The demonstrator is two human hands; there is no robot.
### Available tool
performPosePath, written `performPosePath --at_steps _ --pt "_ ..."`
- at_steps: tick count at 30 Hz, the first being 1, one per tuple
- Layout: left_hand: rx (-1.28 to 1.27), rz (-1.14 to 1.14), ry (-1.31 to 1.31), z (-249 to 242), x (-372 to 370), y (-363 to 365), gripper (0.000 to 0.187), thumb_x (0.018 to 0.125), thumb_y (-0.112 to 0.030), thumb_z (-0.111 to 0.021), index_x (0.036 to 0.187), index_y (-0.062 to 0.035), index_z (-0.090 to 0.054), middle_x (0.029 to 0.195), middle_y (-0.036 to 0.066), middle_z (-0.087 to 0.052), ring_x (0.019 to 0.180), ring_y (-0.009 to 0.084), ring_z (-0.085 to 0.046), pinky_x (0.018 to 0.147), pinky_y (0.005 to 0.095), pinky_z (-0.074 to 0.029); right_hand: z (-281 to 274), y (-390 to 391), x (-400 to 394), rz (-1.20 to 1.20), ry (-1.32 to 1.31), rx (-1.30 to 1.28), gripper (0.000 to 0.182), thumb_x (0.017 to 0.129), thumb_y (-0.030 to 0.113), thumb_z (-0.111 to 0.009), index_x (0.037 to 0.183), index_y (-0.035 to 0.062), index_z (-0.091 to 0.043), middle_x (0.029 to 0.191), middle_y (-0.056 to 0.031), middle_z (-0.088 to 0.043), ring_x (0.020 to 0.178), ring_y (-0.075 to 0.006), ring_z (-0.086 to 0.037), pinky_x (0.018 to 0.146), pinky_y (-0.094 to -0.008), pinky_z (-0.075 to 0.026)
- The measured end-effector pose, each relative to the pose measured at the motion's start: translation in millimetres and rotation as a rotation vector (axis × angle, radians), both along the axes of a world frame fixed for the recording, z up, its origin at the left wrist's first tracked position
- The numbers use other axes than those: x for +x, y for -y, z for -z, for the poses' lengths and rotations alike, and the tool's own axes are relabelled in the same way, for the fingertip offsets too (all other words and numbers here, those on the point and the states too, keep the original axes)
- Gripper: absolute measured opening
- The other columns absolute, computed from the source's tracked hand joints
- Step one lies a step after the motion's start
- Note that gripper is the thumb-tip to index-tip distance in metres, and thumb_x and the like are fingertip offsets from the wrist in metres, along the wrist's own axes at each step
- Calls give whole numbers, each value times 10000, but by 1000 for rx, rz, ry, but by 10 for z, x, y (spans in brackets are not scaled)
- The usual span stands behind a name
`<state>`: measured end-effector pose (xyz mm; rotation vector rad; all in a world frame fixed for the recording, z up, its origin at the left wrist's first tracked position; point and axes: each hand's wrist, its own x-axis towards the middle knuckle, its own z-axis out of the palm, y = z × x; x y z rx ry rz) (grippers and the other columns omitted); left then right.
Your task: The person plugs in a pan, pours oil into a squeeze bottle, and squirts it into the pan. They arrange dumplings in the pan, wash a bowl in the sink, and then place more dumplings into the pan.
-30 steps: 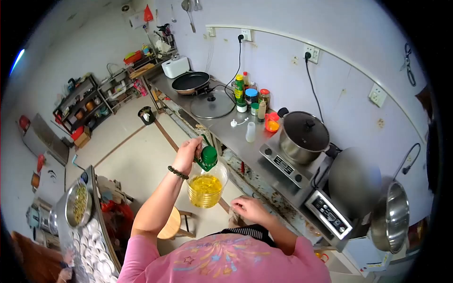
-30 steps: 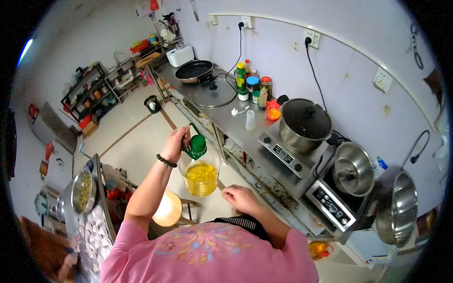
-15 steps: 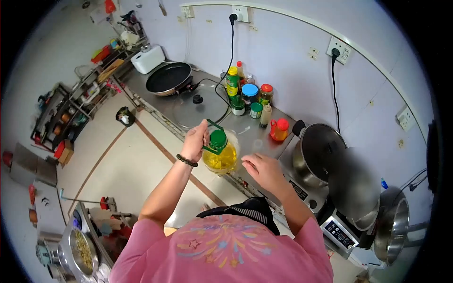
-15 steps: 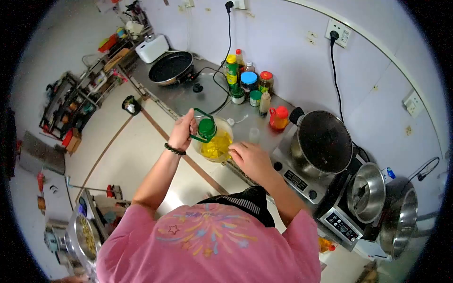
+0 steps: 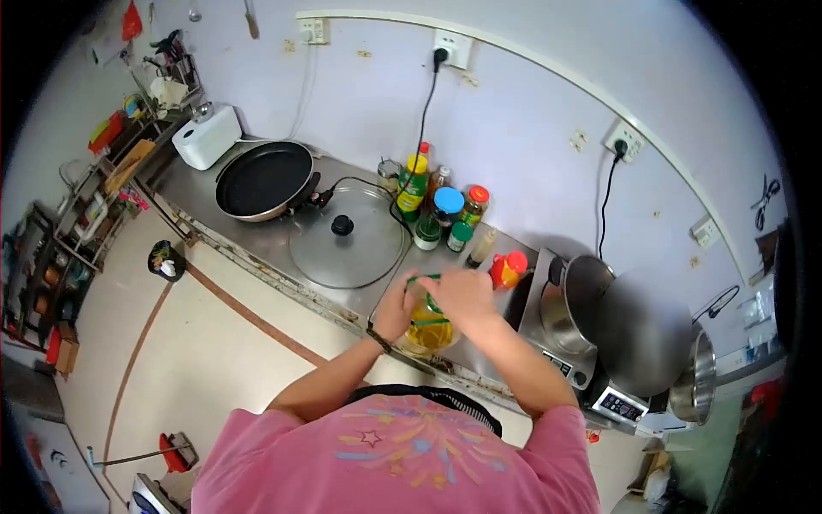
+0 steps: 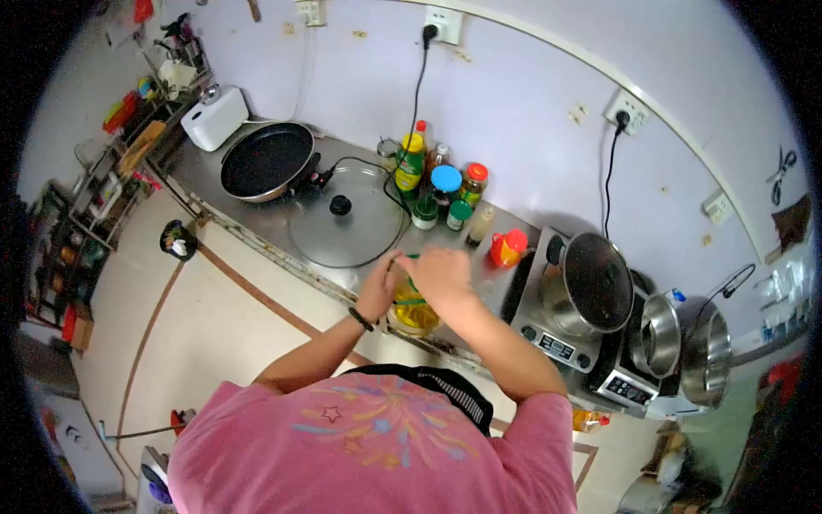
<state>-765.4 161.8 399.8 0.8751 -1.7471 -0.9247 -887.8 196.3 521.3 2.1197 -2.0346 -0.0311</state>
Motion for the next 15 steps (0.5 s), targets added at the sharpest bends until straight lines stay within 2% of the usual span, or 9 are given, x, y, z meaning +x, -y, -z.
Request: performPosePath --at_steps 2,3,5,10,12,13,15 --pt "174 30 92 -104 -6 -22 265 829 -104 -422 1087 -58 -467 953 186 -547 839 356 -533 728 386 -429 52 -7 25 6 -49 -17 375 793 414 -490 857 54 -572 551 -98 -564 545 -226 -592 451 -309 -436" --pt "181 28 68 -40 -34 -2 265 829 -104 -422 1087 -58 -467 953 186 -547 839 356 -533 728 386 -429 86 -18 10 14 -72 -28 331 791 373 -503 864 57 -572 539 -92 -556 533 -222 -586 446 -306 -432" --pt "-1 -13 -20 143 -74 19 231 837 -105 -413 1054 -72 -481 956 166 -553 858 357 -526 705 388 -431 137 -64 -68 -83 -102 -73 305 776 336 -521 890 58 -572 528 -77 -541 502 -218 -569 434 -308 -425" --pt "50 -24 -44 38 -42 30 192 847 -126 -414 1017 -85 -493 953 148 -552 830 352 -527 676 397 -432 34 -43 -98 -306 -232 -152 319 735 255 -566 999 77 -554 554 -48 -511 489 -219 -537 468 -324 -431" --pt "102 40 31 -8 -14 58 229 871 -175 -406 1081 -106 -467 1008 145 -548 897 338 -520 719 384 -430 -87 -20 -174 -543 -160 -101 347 743 215 -560 1069 101 -525 757 -97 -530 658 -231 -556 597 -332 -457" --pt "104 31 17 -11 -24 53 229 871 -175 -406 1081 -106 -467 1008 145 -548 897 338 -520 719 384 -430 -143 -26 -227 -554 -172 -96 347 743 215 -560 1069 101 -525 757 -97 -530 658 -231 -556 597 -332 -457" --pt "108 21 -33 1 -52 10 232 876 -194 -399 1086 -120 -464 944 165 -556 850 351 -524 688 394 -425 -250 -90 -356 -661 -72 156 329 759 151 -538 1084 107 -509 959 -136 -480 846 -251 -521 732 -336 -442"
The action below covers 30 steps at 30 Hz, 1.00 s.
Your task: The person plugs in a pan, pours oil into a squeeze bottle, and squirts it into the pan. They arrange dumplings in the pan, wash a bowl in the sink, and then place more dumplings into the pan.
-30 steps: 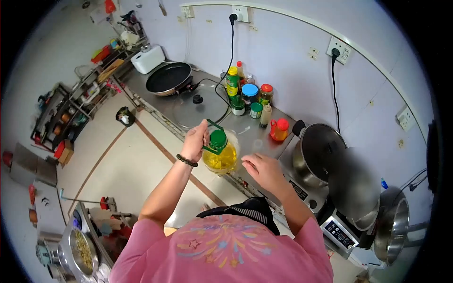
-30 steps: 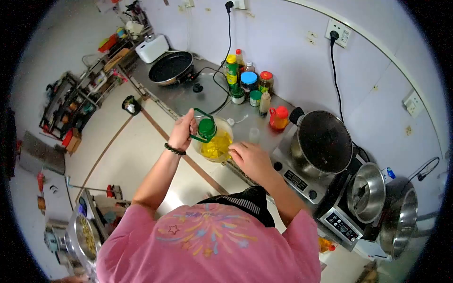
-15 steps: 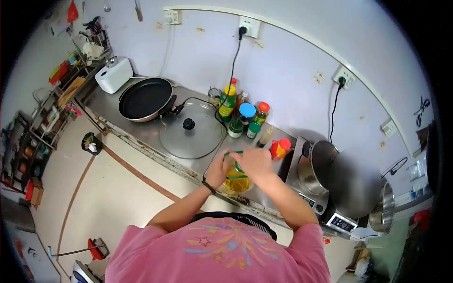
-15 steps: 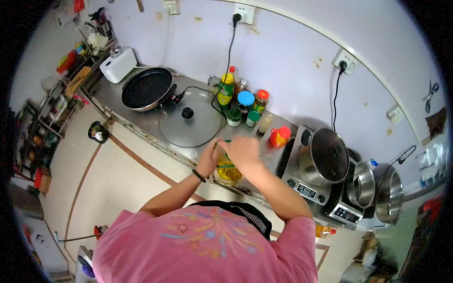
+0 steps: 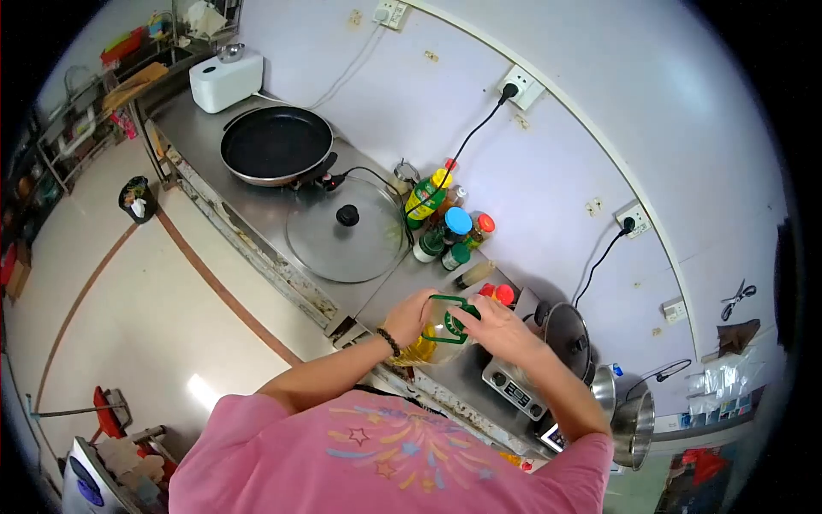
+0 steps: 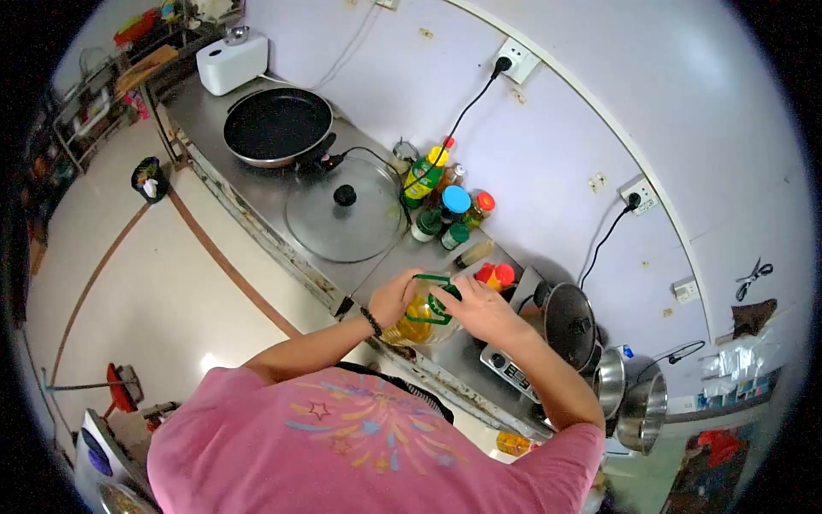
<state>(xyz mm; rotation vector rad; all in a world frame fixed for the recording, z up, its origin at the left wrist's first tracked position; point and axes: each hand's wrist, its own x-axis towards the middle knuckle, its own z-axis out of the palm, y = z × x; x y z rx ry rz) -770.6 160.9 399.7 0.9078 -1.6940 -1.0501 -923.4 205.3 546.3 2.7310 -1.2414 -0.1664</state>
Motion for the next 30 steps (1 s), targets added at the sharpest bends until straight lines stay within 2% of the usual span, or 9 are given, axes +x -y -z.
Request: performPosePath --at_steps 8,14,16,18,20,24,26,27,30 --pt "90 149 34 -62 27 102 247 877 -194 -396 1102 -104 -448 854 211 -541 793 358 -530 668 386 -413 -336 -25 280 81 357 242 197 722 101 -511 907 37 -487 977 -157 -464 913 -315 -490 770 -372 -429" --pt "295 229 -418 264 16 101 362 896 -291 -386 1123 -11 -416 1093 95 -487 1042 199 -449 892 295 -338 588 -440 759 526 509 150 389 771 160 -515 1121 23 -412 877 -185 -559 752 -333 -565 671 -400 -452" --pt "464 46 -572 586 145 97 372 903 -329 -339 1054 -13 -465 1058 119 -489 987 222 -445 855 309 -348 622 -427 875 627 513 181 442 790 190 -511 1177 23 -375 885 -183 -568 762 -331 -576 670 -397 -459" --pt "362 -55 -118 1656 330 199 481 892 -445 -308 1039 -14 -461 972 71 -496 895 202 -451 803 300 -364 597 -375 937 729 860 251 542 771 161 -559 1242 20 -330 950 -197 -546 811 -309 -564 702 -344 -447" --pt "1089 -27 -259 1905 576 67 520 871 -505 -303 1010 -31 -467 886 51 -479 809 211 -432 760 313 -366 507 -321 913 690 959 139 562 789 144 -558 1274 28 -298 940 -161 -546 703 -240 -575 634 -299 -453" --pt "1664 -7 -330 2213 791 -219 607 856 -553 -244 1204 -81 -402 1167 114 -454 1058 272 -431 901 378 -326 195 -214 856 656 1467 349 545 836 138 -521 1308 44 -264 826 -71 -533 543 -83 -497 459 -207 -388" --pt "1759 90 -600 2230 820 -209 560 878 -510 -260 1287 -131 -321 1272 107 -372 1090 286 -419 878 393 -364 -171 -247 767 693 1735 641 529 832 124 -519 1301 48 -286 809 -78 -530 522 -93 -494 437 -208 -368" --pt "1815 407 -1241 2059 741 -234 556 860 -535 -278 1271 -167 -348 1282 78 -367 1115 292 -395 929 421 -330 -330 -287 701 663 1803 630 518 831 122 -517 1295 48 -299 804 -76 -529 510 -93 -488 430 -202 -357" --pt "1735 417 -1170 1802 549 -190 564 856 -541 -278 1271 -166 -347 1283 78 -365 1118 293 -393 931 423 -328 -651 -424 462 654 1968 548 458 831 153 -512 1250 31 -374 789 -70 -537 493 -102 -490 418 -192 -344"
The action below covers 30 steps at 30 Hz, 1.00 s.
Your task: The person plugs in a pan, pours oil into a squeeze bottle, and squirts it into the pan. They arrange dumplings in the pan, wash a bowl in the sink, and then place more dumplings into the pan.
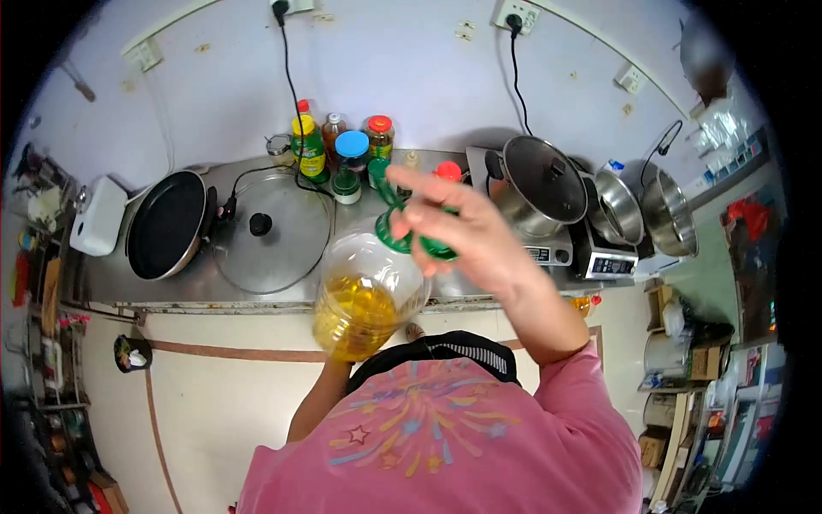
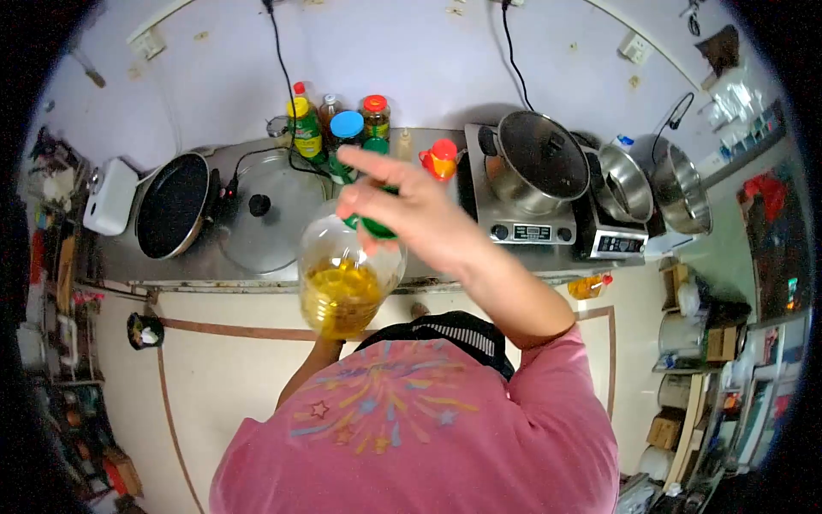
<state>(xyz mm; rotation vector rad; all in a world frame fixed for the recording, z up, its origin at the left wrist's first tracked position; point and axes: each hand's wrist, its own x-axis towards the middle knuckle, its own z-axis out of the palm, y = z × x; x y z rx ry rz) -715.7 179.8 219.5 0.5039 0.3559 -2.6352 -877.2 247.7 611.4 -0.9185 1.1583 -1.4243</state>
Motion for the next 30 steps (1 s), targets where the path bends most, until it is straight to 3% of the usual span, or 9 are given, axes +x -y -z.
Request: performPosePath --at_steps 2,3,8,10,11,12,14,26,30 --pt "-68 35 208 8 61 -2 569 853 -545 -279 1271 -165 -346 1283 78 -365 1119 294 -391 932 425 -326 -93 -78 -211 40 -43 -27 450 826 160 -521 1234 22 -394 786 -68 -541 484 -99 -488 420 -190 -342" --pt "-99 58 317 60 172 -26 572 852 -547 -279 1272 -165 -346 1284 78 -364 1120 294 -390 933 426 -325 -38 -116 -347 1 -40 -28 565 826 199 -534 1291 5 -279 797 -71 -553 535 -95 -514 423 -190 -343" --pt "-131 95 538 159 414 -41 585 845 -557 -280 1272 -163 -343 1285 79 -362 1124 295 -386 935 430 -320 294 -344 -557 -26 -185 81 603 820 231 -551 1306 22 -263 786 -55 -554 500 -82 -510 451 -203 -404" --pt "-154 105 596 157 411 -23 590 842 -561 -280 1272 -162 -342 1286 79 -361 1126 296 -384 936 432 -318 803 -356 -526 -29 -587 61 626 796 290 -572 1308 84 -277 847 -119 -594 585 -158 -567 516 -310 -458" --pt "-157 112 622 143 424 -30 593 841 -563 -280 1273 -161 -342 1286 79 -361 1126 296 -383 937 433 -317 953 -357 -427 47 -925 -5 576 767 261 -605 1252 62 -367 843 -98 -602 603 -160 -584 539 -300 -464" --pt "-164 118 644 127 409 -32 595 840 -565 -280 1273 -161 -341 1286 79 -361 1127 296 -383 937 434 -316 950 -355 -365 -40 -1049 133 597 745 293 -613 1233 65 -355 835 -135 -593 680 -253 -596 585 -353 -470" --pt "-182 125 694 119 408 -40 601 837 -569 -281 1273 -160 -340 1287 80 -360 1129 297 -381 938 436 -314 1164 -327 -312 58 -1173 94 638 722 307 -621 1221 47 -319 839 -137 -587 728 -295 -584 595 -369 -468" --pt "-191 71 1036 -377 972 -361 632 821 -593 -283 1274 -155 -335 1290 81 -355 1138 300 -371 945 446 -303 1854 -157 -811 48 -1077 105 665 661 326 -666 1127 -29 -351 900 -130 -533 797 -258 -571 627 -346 -467" --pt "-173 54 1135 -620 1241 -475 643 815 -601 -284 1275 -154 -333 1291 81 -354 1141 302 -368 947 450 -299 2032 -166 -867 87 -1021 74 755 640 350 -680 1188 -13 -310 926 -143 -545 777 -280 -583 631 -361 -479"
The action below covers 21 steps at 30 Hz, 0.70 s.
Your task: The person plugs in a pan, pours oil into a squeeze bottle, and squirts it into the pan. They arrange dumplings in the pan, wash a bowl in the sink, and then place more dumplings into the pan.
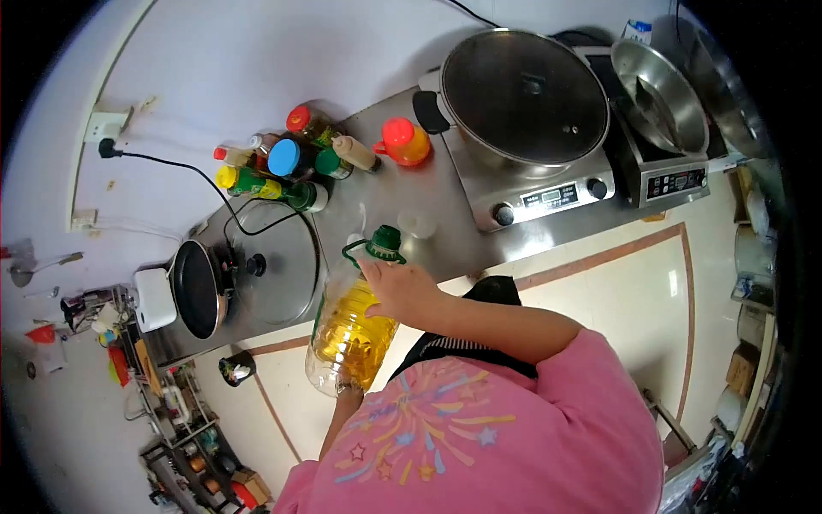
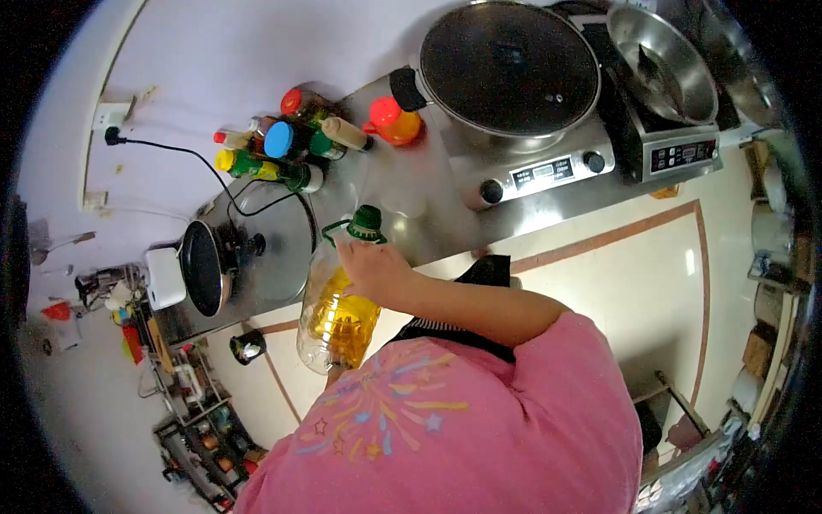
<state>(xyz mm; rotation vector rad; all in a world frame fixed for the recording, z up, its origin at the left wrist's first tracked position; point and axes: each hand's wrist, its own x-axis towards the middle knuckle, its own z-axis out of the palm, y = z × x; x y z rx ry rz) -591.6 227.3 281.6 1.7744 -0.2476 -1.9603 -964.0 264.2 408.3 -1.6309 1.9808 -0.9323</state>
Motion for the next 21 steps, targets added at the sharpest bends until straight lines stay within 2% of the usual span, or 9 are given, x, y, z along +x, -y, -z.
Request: performPosePath --at_steps 21 --pt "-119 36 42 -240 -652 209 699 786 -642 -287 1277 -146 -323 1296 84 -346 1158 308 -350 958 468 -279 1 -57 -233 -76 169 43 740 654 336 -678 1174 -19 -289 939 -187 -539 784 -334 -577 674 -395 -465"
